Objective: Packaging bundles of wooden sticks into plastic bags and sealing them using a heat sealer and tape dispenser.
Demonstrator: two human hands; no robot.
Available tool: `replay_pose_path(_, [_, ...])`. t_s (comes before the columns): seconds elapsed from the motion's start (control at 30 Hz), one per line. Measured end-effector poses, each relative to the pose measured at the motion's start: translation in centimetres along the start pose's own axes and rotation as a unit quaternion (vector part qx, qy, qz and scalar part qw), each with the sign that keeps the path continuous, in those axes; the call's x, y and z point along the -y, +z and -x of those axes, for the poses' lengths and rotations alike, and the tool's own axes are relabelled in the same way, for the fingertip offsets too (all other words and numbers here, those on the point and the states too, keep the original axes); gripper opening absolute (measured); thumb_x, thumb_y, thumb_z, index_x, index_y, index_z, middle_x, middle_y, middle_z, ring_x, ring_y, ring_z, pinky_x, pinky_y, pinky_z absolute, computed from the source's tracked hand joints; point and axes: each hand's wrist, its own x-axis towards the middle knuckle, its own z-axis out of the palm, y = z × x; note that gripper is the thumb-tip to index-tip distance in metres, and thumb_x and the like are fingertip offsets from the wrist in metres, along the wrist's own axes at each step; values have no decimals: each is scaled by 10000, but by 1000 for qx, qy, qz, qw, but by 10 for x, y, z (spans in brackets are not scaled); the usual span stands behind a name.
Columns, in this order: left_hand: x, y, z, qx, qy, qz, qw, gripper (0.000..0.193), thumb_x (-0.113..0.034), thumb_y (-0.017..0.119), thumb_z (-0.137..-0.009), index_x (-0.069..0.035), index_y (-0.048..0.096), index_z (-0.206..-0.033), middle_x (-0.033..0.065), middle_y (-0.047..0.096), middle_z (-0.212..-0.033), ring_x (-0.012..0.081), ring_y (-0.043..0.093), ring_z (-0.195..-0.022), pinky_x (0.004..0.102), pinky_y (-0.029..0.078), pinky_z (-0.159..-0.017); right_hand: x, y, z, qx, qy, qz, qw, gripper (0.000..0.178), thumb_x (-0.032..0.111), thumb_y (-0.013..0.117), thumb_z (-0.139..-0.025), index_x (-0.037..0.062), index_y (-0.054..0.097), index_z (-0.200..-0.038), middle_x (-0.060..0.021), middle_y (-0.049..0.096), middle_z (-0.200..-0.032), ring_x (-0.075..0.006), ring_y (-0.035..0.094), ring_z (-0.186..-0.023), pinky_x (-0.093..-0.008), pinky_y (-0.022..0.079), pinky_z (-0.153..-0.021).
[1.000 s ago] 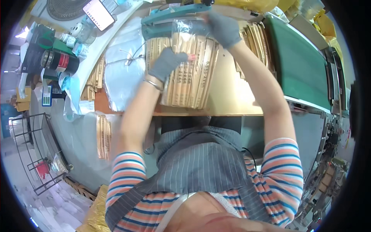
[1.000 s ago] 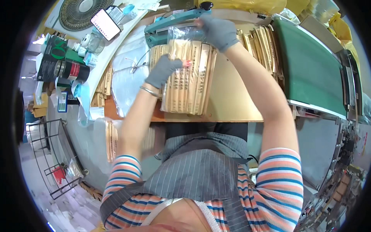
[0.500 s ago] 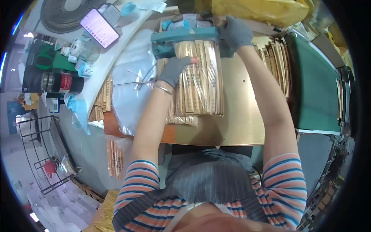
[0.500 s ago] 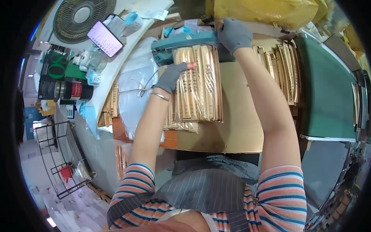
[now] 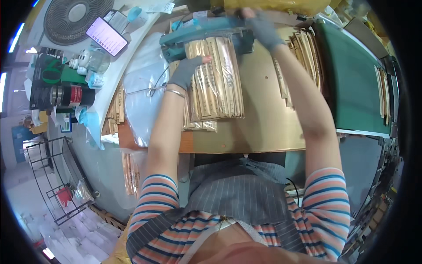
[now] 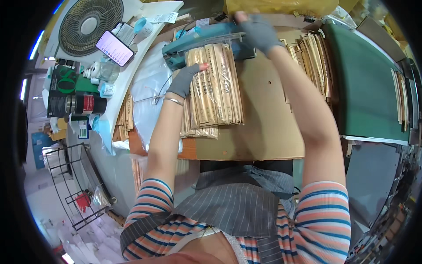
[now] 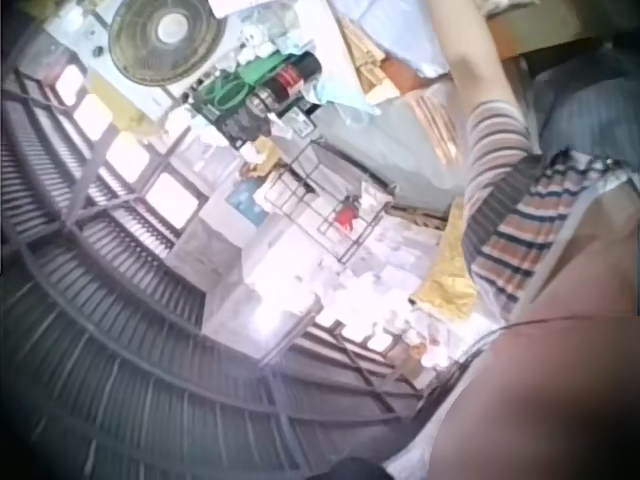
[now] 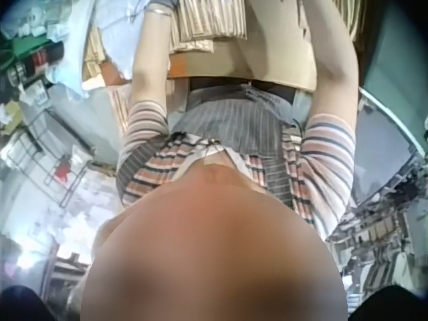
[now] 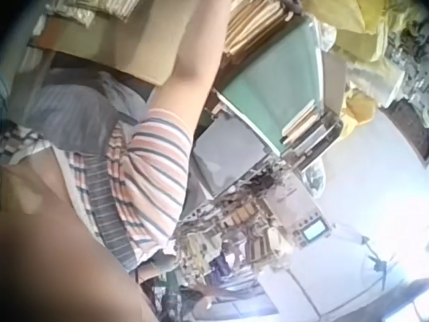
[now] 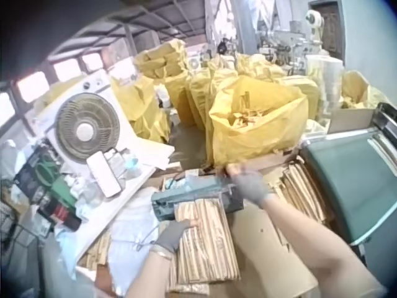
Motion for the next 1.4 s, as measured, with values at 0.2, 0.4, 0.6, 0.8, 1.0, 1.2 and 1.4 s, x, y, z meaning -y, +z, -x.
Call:
replay_pose_path(0.2, [11, 57, 15, -299, 417, -420, 748, 700, -384, 711, -747, 70, 438, -1206, 246, 617, -996, 311, 607, -932, 370, 462, -844, -163, -162, 53, -127, 194, 342, 910, 732, 586, 462, -827, -27, 497, -1226, -291, 516, -1185, -428, 492, -1112, -430, 402, -951])
replay_pose_path(0.4, [51, 189, -42, -49, 65, -291, 953, 680, -508, 662, -753, 88, 555, -1063, 273, 613, -951, 337, 601, -926, 347, 461, -794, -91, -104, 87, -72, 216, 327, 917, 833, 668, 559, -699, -46, 538, -1127, -293, 581, -1091, -398, 565, -1047, -414, 444, -915])
replay_pose_path(0.6, [86, 192, -48, 4, 15, -11, 1000, 574, -439, 692, -781, 19, 601, -1114, 78, 625, -1019, 141, 581, -910, 261, 455, -810, -76, -70, 140, 99, 289, -375, 876, 578, 430, 691, -754, -13, 559, -1101, -147, 640, -976, -213, 626, -900, -302, 492, -782])
replay_pose_path(0.8, [26, 195, 53, 98, 193, -44, 975, 729, -220, 814, -670, 25, 460, -1258, 109, 587, -1093, 179, 559, -1010, 299, 471, -854, 7, -95, 173, 43, 99, -477, 872, 702, 242, 733, -752, 10, 382, -1315, -99, 559, -1129, -169, 551, -1029, -286, 456, -869])
replay_pose_path(1.0, [25, 179, 95, 243, 255, -98, 931, 869, -54, 821, -578, -51, 363, -1316, 66, 541, -1204, 178, 532, -1066, 306, 452, -920, 37, -132, 210, 146, -76, -394, 904, 1071, 132, 822, -645, 45, 120, -1449, -128, 454, -1283, -201, 451, -1187, -312, 382, -987])
replay_pose_path(1.2, [31, 164, 144, 253, 261, -204, 909, 599, -109, 776, -652, -35, 522, -1189, 73, 604, -1100, 164, 561, -1012, 307, 462, -894, 98, -89, 257, -4, 26, -366, 930, 795, 169, 829, -635, -15, 386, -1269, -107, 538, -1146, -180, 544, -1041, -299, 460, -887])
replay_pose_path(1.4, [100, 116, 199, 346, -31, 206, 915, 466, -241, 694, -782, -12, 545, -1160, 67, 600, -1098, 154, 574, -964, 278, 451, -879, 92, -65, 242, 398, 63, -388, 829, 386, 180, 601, -751, -34, 604, -1072, -104, 631, -941, -196, 590, -926, -288, 453, -850])
